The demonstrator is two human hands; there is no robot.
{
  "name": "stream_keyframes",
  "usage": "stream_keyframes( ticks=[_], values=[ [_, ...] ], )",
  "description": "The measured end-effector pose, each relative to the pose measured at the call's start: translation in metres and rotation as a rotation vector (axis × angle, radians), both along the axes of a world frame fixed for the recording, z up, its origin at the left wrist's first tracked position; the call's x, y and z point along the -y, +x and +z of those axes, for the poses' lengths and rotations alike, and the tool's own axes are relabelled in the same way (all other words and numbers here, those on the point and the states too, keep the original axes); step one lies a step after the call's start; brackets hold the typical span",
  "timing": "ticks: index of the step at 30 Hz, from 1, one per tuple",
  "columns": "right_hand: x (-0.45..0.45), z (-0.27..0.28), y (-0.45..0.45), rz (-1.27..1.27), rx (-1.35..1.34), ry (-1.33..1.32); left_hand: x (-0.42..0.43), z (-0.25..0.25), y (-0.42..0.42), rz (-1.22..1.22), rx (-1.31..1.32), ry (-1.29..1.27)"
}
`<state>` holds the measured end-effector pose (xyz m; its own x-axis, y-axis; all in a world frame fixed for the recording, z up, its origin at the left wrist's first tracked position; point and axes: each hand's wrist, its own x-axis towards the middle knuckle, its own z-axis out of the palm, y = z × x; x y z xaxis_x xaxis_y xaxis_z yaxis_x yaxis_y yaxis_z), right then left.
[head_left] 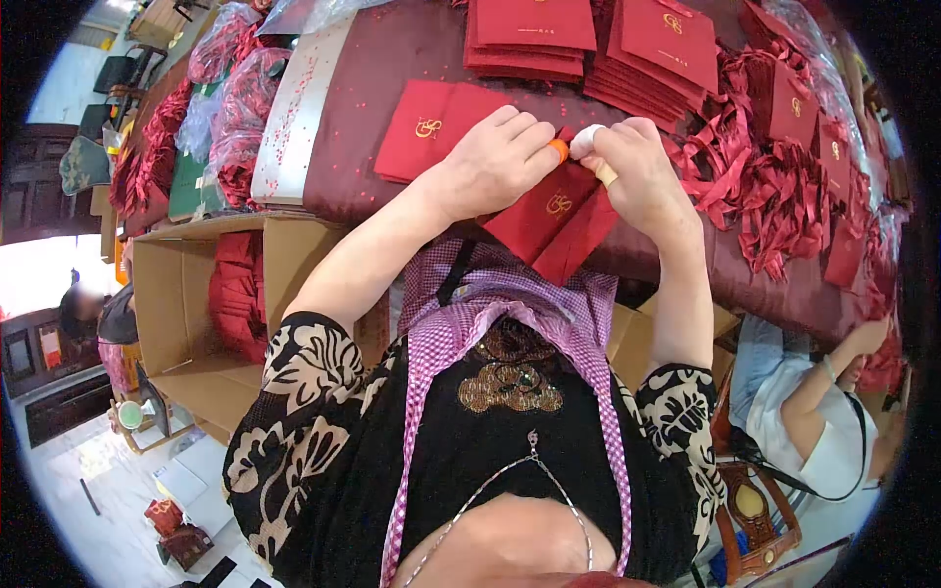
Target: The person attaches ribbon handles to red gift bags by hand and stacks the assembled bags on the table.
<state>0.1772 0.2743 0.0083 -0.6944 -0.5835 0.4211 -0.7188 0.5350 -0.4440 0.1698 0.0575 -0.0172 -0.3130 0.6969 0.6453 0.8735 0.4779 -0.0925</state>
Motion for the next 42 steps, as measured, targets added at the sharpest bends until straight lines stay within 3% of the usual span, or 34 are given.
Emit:
stream_keyframes(
  ticks=[5,8,10,11,13,15,17,22,24,31,33,34,37,39,42],
  values=[
    [0.003,0.001,0.001,-0.012,-0.025,0.026,0.002,-0.004,-0.001,0.011,-0.033,0.031],
    [0.006,0.000,0.002,-0.030,-0.065,-0.008,0.001,-0.002,0.005,0.040,0.131,0.060],
    [0.007,-0.004,0.002,-0.067,-0.118,-0.069,-0.004,0.005,0.010,0.056,0.428,0.320],
    [0.007,-0.004,0.002,-0.064,-0.121,-0.068,-0.003,0.004,0.016,0.089,0.764,0.494],
    [0.007,-0.007,0.006,-0.101,-0.146,-0.126,0.001,0.013,0.021,0.184,1.008,0.632],
    [0.008,-0.008,0.009,-0.117,-0.154,-0.138,0.004,0.015,0.023,0.176,0.936,0.565],
    [0.009,-0.010,0.010,-0.130,-0.161,-0.149,0.000,0.020,0.029,0.161,1.149,0.570],
    [0.009,-0.016,0.010,-0.159,-0.213,-0.156,-0.005,0.007,0.028,0.201,1.080,0.578],
    [0.009,-0.016,0.011,-0.153,-0.221,-0.171,-0.008,0.007,0.029,0.171,0.931,0.618],
    [0.012,-0.020,0.017,-0.176,-0.277,-0.245,-0.008,0.008,0.029,0.181,0.895,0.549],
    [0.015,-0.020,0.020,-0.177,-0.277,-0.257,-0.005,-0.002,0.025,0.161,0.562,0.403],
    [0.016,-0.019,0.021,-0.176,-0.276,-0.267,-0.006,-0.003,0.027,0.161,0.562,0.401],
    [0.015,-0.016,0.020,-0.162,-0.280,-0.261,-0.010,-0.001,0.033,0.156,0.690,0.420],
    [0.012,-0.016,0.018,-0.132,-0.263,-0.233,-0.012,0.004,0.036,0.088,1.030,0.623],
    [0.008,-0.012,0.016,-0.065,-0.220,-0.168,-0.011,-0.008,0.032,0.046,1.177,0.701]
  ],
)
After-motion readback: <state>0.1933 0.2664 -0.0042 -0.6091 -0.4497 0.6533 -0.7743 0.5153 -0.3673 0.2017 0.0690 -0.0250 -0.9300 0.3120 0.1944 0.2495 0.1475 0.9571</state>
